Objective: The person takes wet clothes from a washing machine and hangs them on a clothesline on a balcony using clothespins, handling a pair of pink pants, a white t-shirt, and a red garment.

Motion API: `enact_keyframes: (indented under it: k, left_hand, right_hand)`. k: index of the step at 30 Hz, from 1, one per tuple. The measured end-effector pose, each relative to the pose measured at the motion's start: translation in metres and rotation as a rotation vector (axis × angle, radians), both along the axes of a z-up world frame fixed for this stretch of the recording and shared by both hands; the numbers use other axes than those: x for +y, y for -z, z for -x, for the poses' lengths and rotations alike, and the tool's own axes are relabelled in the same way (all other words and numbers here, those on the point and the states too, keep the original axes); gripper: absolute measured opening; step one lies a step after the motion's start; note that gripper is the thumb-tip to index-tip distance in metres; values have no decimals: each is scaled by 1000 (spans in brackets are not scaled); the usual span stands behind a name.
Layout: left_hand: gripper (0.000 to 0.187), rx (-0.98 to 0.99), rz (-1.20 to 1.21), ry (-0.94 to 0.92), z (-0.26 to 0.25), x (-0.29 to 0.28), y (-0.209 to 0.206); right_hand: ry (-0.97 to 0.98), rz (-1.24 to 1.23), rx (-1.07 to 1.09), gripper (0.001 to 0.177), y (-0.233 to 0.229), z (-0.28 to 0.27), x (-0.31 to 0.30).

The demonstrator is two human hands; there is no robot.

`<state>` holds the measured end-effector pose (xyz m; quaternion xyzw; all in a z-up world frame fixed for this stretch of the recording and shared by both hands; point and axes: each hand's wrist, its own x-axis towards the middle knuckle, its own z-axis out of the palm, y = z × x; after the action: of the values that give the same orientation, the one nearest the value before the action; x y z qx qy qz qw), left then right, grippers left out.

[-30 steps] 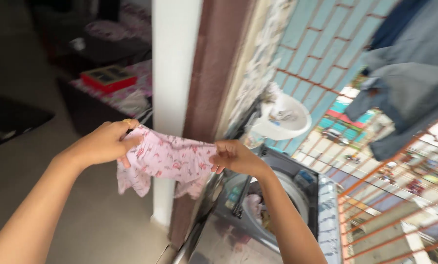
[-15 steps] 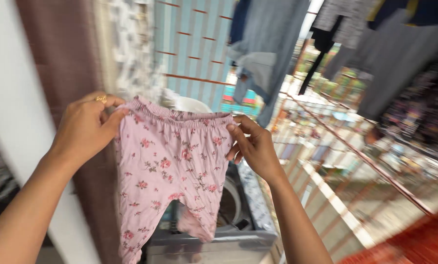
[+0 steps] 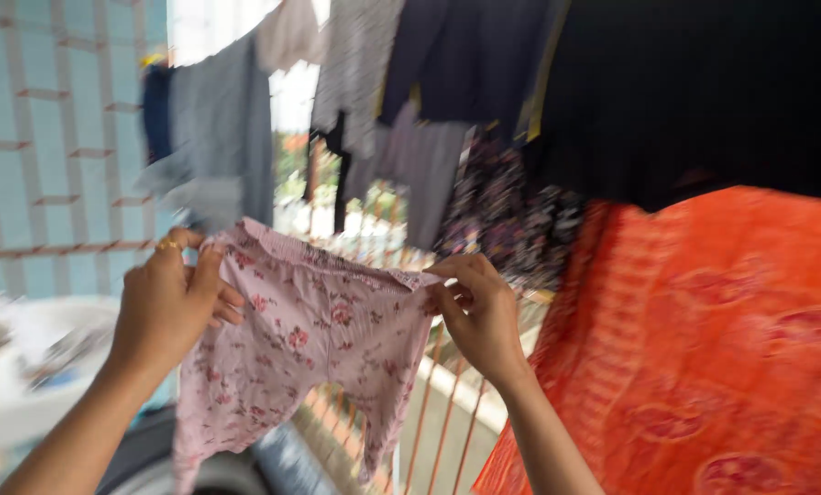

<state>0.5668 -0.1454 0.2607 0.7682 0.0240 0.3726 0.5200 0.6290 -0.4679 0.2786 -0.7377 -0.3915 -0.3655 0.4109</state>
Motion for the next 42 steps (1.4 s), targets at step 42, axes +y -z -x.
enact_keyframes:
  k: [42]
  left_hand:
    - [81, -1179, -266, 35, -237, -248, -393]
  right_hand:
    - [1064, 427, -1193, 35, -431, 56, -137]
